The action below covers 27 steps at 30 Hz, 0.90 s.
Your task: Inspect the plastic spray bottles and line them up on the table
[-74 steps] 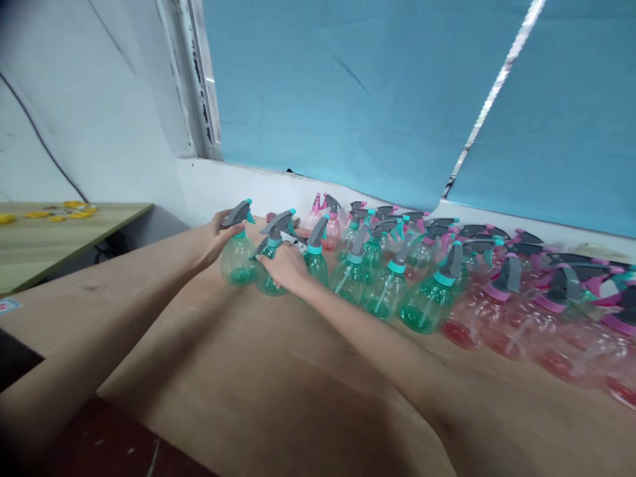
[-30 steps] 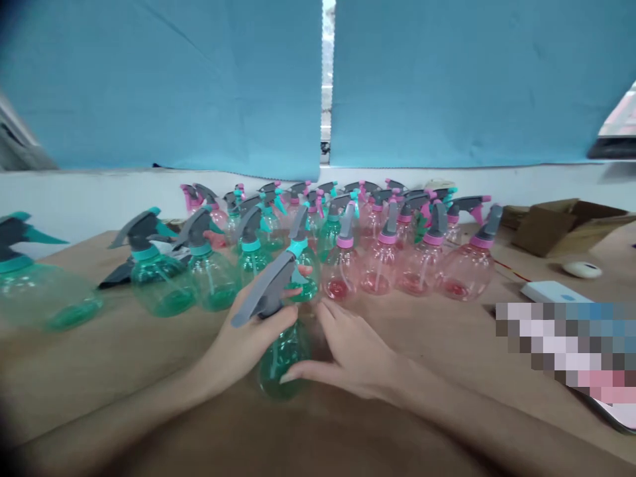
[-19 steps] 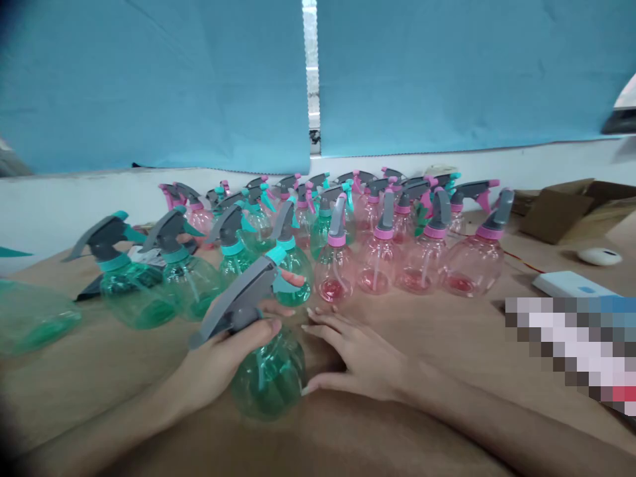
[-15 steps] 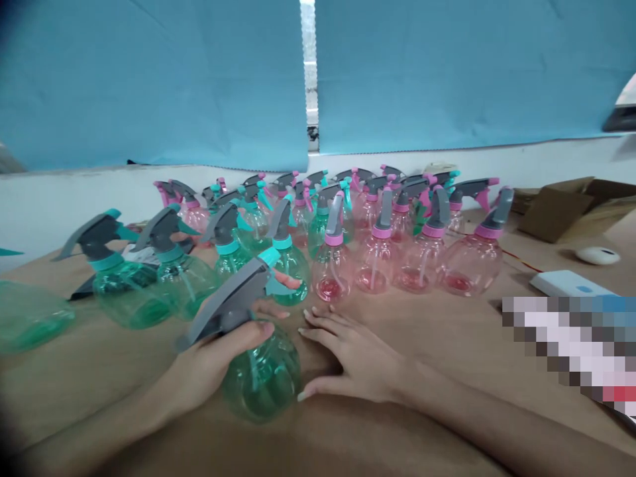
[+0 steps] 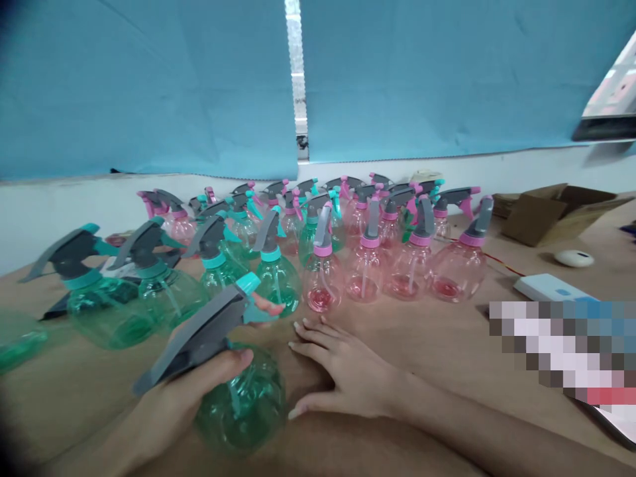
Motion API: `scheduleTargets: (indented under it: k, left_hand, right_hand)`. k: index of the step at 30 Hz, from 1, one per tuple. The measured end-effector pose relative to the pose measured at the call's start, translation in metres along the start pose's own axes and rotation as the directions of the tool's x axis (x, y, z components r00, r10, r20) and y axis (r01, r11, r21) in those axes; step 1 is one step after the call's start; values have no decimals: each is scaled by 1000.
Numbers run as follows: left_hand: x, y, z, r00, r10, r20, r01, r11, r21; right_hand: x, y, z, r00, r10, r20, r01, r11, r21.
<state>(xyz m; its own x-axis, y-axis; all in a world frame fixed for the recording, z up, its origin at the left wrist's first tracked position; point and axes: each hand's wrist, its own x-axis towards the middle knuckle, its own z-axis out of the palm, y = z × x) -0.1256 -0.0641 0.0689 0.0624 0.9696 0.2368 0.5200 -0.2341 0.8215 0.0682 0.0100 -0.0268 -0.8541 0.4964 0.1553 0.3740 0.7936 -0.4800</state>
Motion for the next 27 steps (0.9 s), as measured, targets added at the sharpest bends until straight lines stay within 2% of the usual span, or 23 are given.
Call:
scheduleTargets:
  k: [3,7,13,27]
  left_hand:
    - [1,3,3,998,-58,21,58,998,-19]
    - [1,3,6,996,-91,-2,91,996,-7]
    - [0,-3,6,1000,-24,-4,24,1000,-9]
    - [1,-5,7,999,-5,-46,9,994,105]
  right_hand:
    - [0,2,1,1000,-2,-6,2,1000,12]
    - [-1,2,1,1000,10,8,-10,1000,10]
    - [0,-1,-2,999,23,37,-23,1000,-22]
    - [0,2,0,1000,3,19,-2,999,-51]
